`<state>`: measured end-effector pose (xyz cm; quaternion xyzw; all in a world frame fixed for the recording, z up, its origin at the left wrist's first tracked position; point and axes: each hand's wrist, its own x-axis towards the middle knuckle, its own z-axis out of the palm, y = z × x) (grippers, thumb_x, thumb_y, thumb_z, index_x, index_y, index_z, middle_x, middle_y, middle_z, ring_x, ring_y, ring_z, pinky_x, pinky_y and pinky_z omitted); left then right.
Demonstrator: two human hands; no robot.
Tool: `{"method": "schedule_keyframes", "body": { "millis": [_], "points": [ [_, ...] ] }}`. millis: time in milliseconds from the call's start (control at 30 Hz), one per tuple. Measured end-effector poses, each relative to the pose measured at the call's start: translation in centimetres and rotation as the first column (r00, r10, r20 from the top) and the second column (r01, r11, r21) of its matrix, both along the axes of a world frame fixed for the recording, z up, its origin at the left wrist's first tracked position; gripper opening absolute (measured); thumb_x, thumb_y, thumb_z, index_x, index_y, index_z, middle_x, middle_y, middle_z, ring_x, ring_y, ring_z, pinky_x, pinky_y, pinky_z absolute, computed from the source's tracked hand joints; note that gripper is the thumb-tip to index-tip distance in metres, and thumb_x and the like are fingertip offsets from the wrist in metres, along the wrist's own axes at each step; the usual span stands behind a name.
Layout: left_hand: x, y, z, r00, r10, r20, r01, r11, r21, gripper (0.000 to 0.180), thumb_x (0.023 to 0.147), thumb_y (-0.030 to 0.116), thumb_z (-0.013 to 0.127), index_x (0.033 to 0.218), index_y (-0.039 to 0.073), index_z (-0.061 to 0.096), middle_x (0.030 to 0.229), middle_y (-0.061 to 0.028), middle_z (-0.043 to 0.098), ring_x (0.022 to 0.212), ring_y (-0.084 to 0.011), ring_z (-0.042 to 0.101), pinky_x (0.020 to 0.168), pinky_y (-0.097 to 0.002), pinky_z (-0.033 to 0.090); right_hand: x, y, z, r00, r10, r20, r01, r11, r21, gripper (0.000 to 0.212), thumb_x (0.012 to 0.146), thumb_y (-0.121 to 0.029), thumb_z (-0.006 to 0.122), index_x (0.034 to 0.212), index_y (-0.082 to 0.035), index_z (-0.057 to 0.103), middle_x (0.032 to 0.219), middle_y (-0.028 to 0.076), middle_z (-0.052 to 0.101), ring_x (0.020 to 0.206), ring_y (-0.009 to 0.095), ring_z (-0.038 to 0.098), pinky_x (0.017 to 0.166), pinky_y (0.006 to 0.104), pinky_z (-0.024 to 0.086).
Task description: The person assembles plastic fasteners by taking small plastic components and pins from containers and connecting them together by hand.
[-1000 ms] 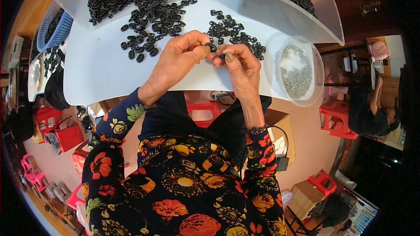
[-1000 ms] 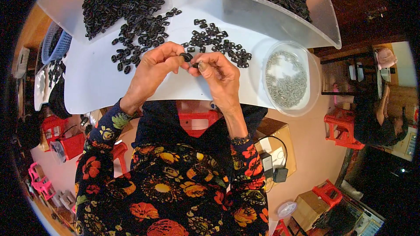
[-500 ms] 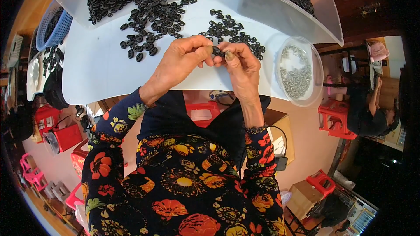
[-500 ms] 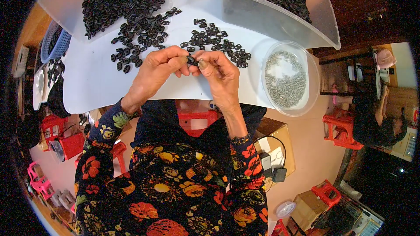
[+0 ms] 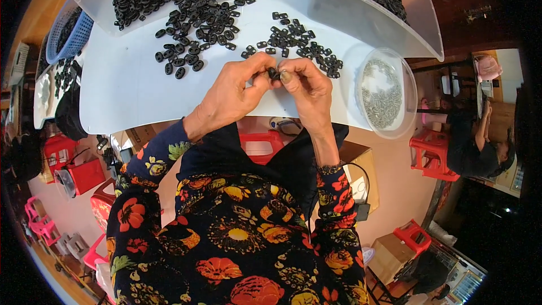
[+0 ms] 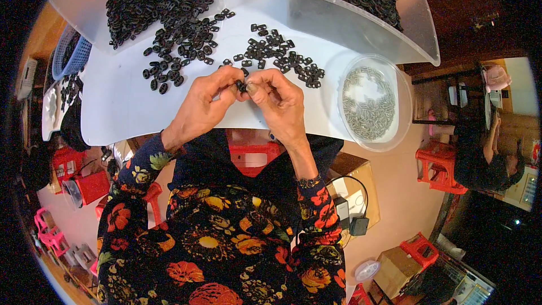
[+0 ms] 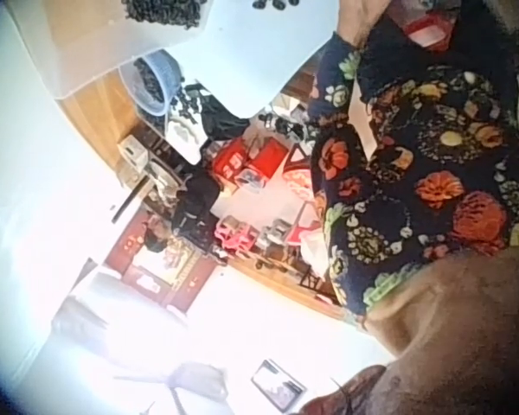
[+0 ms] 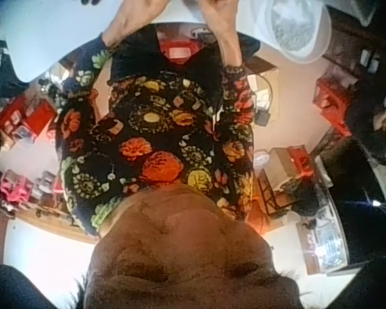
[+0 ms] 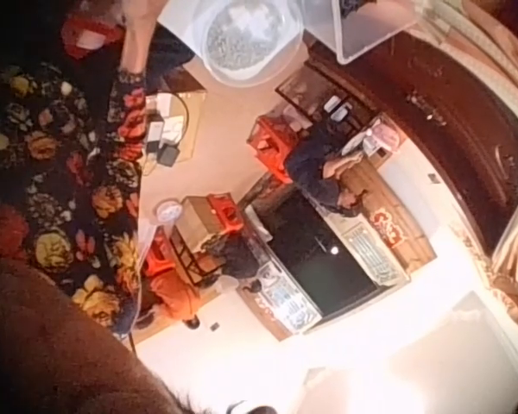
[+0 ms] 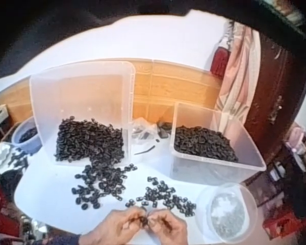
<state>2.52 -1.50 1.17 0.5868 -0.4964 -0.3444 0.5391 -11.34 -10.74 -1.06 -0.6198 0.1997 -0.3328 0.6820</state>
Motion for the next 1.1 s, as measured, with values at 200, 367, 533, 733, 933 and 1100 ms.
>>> {"method": "schedule_keyframes", "body": {
  "millis": [200, 367, 533, 733, 933, 1100],
  "points": [
    [0.1, 0.7, 1.3, 0.999, -0.034, 0.017, 0.031, 0.992, 0.119, 0.022, 0.088, 0.000, 0.042, 0.107, -0.005, 0.050, 0.075, -0.0041, 0.054, 0.075, -0.0120, 0.060, 0.072, -0.0278, 0.050, 0.4, 0.4, 0.0, 1.000, -0.013, 0.008, 0.013, 0.999, 0.034, 0.009, 0.090, -0.008, 0.062, 0.094, -0.001, 0.060, 0.084, 0.001, 0.062, 0.075, 0.007, 0.059, 0.068, 0.0202, 0.047],
    [0.4, 0.5, 0.2, 0.997, -0.041, -0.059, 0.044, 0.997, 0.063, 0.017, 0.095, 0.012, 0.043, 0.097, -0.002, 0.052, 0.069, -0.0062, 0.055, 0.067, -0.0109, 0.055, 0.063, -0.0267, 0.045, 0.1, 0.5, 0.1, 1.000, 0.008, -0.025, -0.008, 1.000, -0.015, 0.007, 0.088, -0.003, 0.062, 0.094, 0.000, 0.060, 0.085, 0.001, 0.062, 0.074, 0.006, 0.056, 0.067, 0.0200, 0.046],
    [0.7, 0.8, -1.1, 0.941, -0.024, -0.336, 0.054, 0.995, 0.080, 0.016, 0.096, 0.012, 0.045, 0.099, -0.001, 0.055, 0.080, -0.0044, 0.060, 0.072, -0.0099, 0.057, 0.065, -0.0235, 0.045, 0.1, 0.6, 0.1, 0.998, -0.044, -0.043, 0.044, 0.999, 0.017, 0.008, 0.085, 0.001, 0.062, 0.093, 0.000, 0.061, 0.086, 0.001, 0.062, 0.073, 0.007, 0.056, 0.068, 0.0199, 0.046],
    [0.7, 1.0, -1.6, 0.848, 0.032, -0.528, 0.013, 0.997, 0.082, 0.013, 0.095, 0.010, 0.051, 0.098, 0.000, 0.057, 0.084, -0.0037, 0.062, 0.076, -0.0097, 0.059, 0.068, -0.0232, 0.047, 0.2, 0.6, 0.6, 0.997, -0.067, 0.025, 0.064, 0.993, 0.104, 0.009, 0.085, 0.004, 0.061, 0.093, 0.001, 0.062, 0.087, 0.001, 0.062, 0.077, 0.006, 0.057, 0.071, 0.0201, 0.047],
    [1.1, 0.8, -1.3, 0.886, -0.026, -0.463, 0.101, 0.985, 0.137, 0.012, 0.094, 0.010, 0.051, 0.093, 0.001, 0.058, 0.080, -0.0041, 0.062, 0.075, -0.0095, 0.058, 0.068, -0.0241, 0.047, 0.2, 0.5, 0.0, 0.994, -0.108, 0.018, 0.108, 0.994, 0.001, 0.014, 0.083, 0.007, 0.061, 0.095, 0.001, 0.063, 0.087, 0.000, 0.062, 0.078, 0.005, 0.055, 0.072, 0.0201, 0.047],
    [1.1, 0.3, -1.4, 0.801, 0.035, -0.598, 0.053, 0.990, 0.130, 0.014, 0.094, 0.012, 0.051, 0.091, 0.000, 0.057, 0.072, -0.0043, 0.059, 0.069, -0.0106, 0.053, 0.069, -0.0258, 0.045, 0.1, 0.5, -0.4, 0.991, -0.132, 0.036, 0.131, 0.991, 0.020, 0.014, 0.082, 0.007, 0.062, 0.095, 0.000, 0.063, 0.087, -0.001, 0.061, 0.077, 0.005, 0.055, 0.073, 0.0200, 0.047]
  ]
}}
